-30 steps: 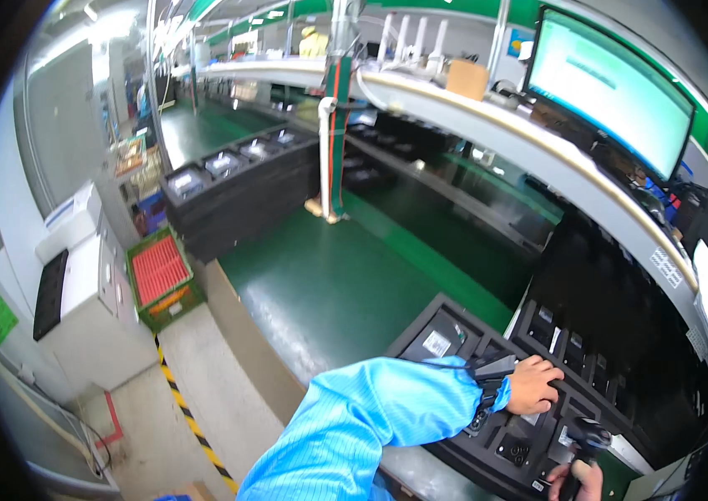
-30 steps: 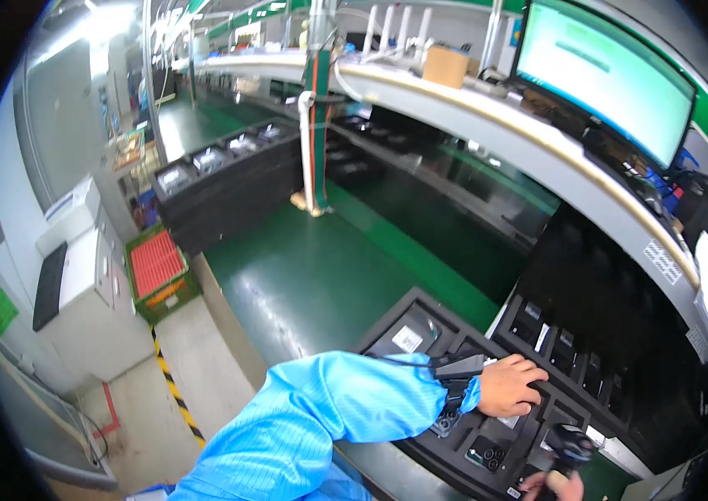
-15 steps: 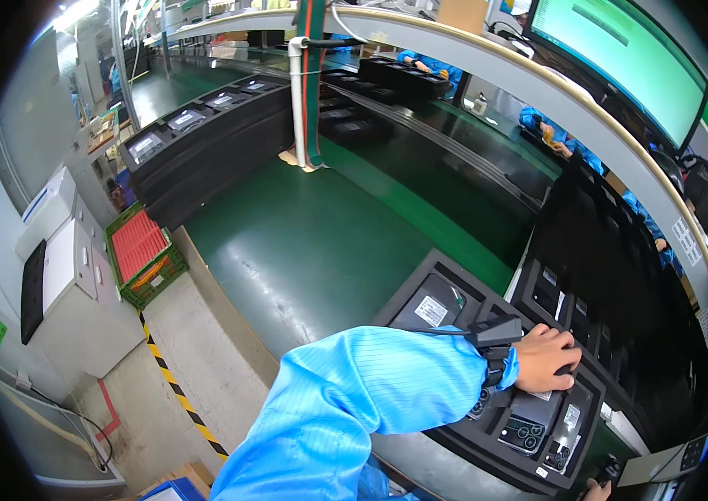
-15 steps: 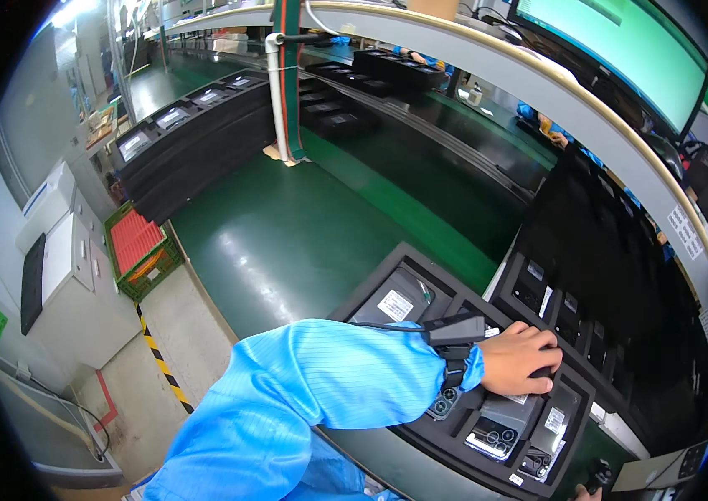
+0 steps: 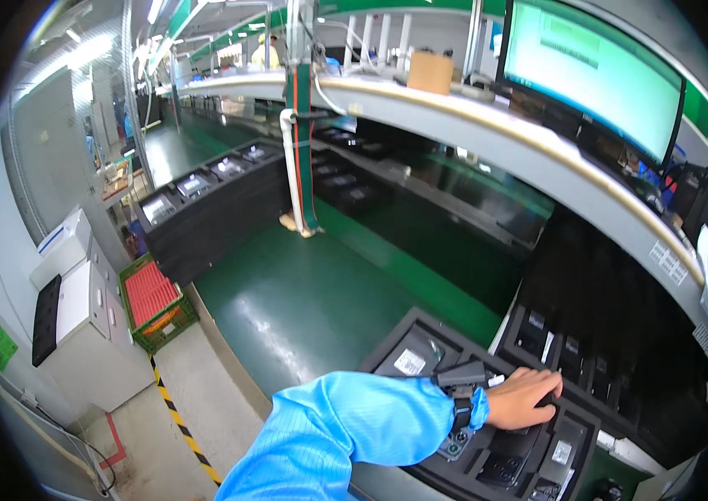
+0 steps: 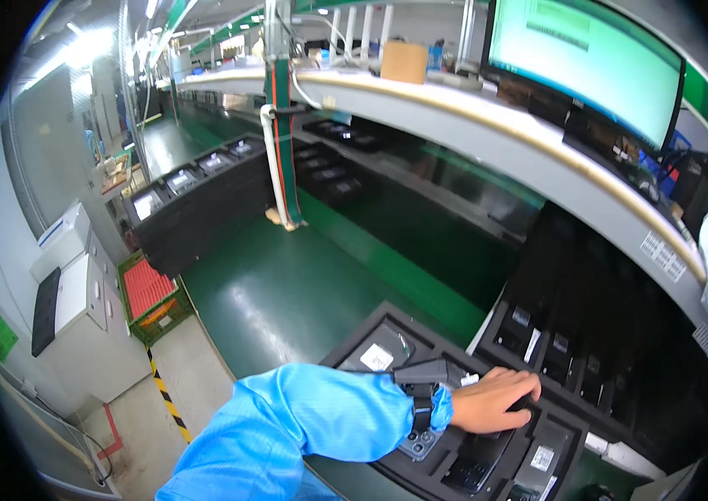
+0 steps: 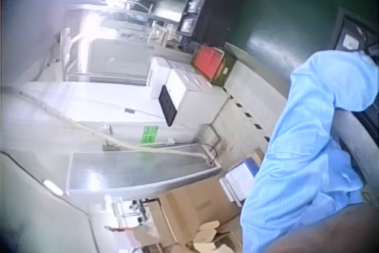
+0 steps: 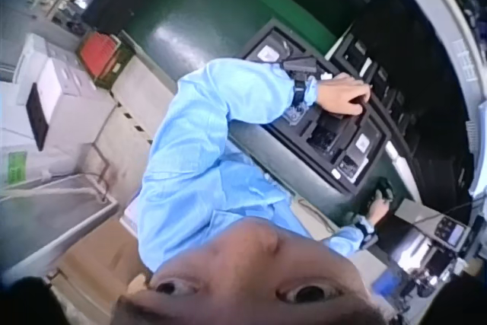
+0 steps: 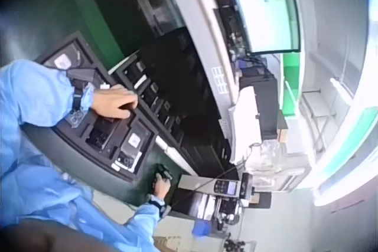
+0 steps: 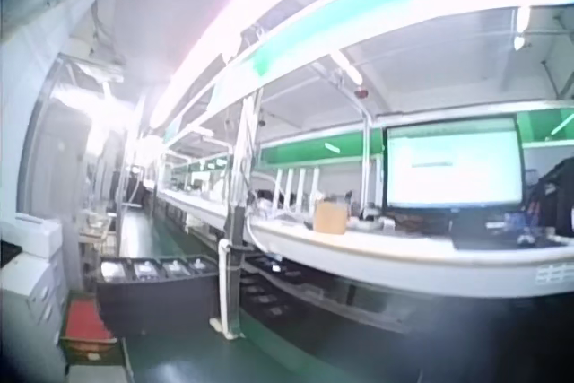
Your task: Inspecting and scanning multiple smartphones in protective trays using a barcode scanner and a cleaning cloth.
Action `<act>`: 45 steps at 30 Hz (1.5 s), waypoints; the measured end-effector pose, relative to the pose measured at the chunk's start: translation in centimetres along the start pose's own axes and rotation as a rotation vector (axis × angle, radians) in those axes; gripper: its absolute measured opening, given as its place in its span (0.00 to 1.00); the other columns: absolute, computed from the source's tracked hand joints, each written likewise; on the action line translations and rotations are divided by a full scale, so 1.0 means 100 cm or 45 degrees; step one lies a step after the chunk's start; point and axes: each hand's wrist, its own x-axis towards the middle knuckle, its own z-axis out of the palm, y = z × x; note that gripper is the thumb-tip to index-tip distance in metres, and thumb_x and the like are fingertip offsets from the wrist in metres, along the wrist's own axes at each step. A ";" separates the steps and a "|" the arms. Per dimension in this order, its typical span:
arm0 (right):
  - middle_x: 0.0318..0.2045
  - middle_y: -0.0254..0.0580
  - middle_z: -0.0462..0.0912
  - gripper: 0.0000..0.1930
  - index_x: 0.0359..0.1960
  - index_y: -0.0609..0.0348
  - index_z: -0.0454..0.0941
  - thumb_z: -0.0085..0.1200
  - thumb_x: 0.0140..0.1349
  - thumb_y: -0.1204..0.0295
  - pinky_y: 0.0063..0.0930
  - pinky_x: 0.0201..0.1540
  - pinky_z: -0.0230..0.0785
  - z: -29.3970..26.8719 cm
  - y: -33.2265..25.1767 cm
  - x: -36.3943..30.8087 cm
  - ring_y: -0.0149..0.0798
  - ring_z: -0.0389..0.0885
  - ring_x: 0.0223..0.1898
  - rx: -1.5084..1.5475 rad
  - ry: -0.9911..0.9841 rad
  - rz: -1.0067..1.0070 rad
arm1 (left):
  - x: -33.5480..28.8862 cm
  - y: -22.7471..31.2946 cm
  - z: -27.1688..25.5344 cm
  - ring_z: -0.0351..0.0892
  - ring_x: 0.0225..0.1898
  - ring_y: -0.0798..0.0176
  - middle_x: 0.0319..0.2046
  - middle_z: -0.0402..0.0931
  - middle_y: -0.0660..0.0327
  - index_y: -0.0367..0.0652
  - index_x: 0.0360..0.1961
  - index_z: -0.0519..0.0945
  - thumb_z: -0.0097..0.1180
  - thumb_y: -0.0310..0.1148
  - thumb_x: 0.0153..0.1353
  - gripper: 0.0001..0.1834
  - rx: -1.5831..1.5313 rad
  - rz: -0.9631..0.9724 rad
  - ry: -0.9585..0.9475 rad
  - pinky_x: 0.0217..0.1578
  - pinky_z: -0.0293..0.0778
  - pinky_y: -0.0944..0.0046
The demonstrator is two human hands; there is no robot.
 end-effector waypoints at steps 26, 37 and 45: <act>0.40 0.63 0.85 0.25 0.46 0.74 0.80 0.65 0.59 0.60 0.41 0.52 0.71 -0.003 0.046 0.022 0.60 0.81 0.43 -0.314 0.200 -0.365 | 0.003 -0.003 -0.001 0.66 0.66 0.48 0.60 0.68 0.48 0.41 0.67 0.61 0.51 0.40 0.65 0.32 -0.048 -0.068 -0.144 0.68 0.54 0.50; 0.45 0.65 0.84 0.24 0.47 0.71 0.81 0.65 0.59 0.59 0.43 0.54 0.70 -0.002 0.053 0.029 0.60 0.81 0.49 -0.434 0.181 -0.328 | 0.002 -0.010 0.003 0.66 0.66 0.51 0.61 0.69 0.49 0.41 0.66 0.63 0.52 0.41 0.66 0.30 0.011 -0.055 -0.146 0.67 0.56 0.51; 0.53 0.65 0.80 0.32 0.57 0.72 0.74 0.67 0.59 0.59 0.42 0.55 0.71 -0.009 -0.016 -0.025 0.59 0.80 0.51 -0.334 0.213 -0.224 | 0.004 -0.002 -0.003 0.68 0.64 0.50 0.58 0.70 0.49 0.41 0.64 0.64 0.51 0.41 0.66 0.28 0.005 -0.057 -0.159 0.67 0.55 0.51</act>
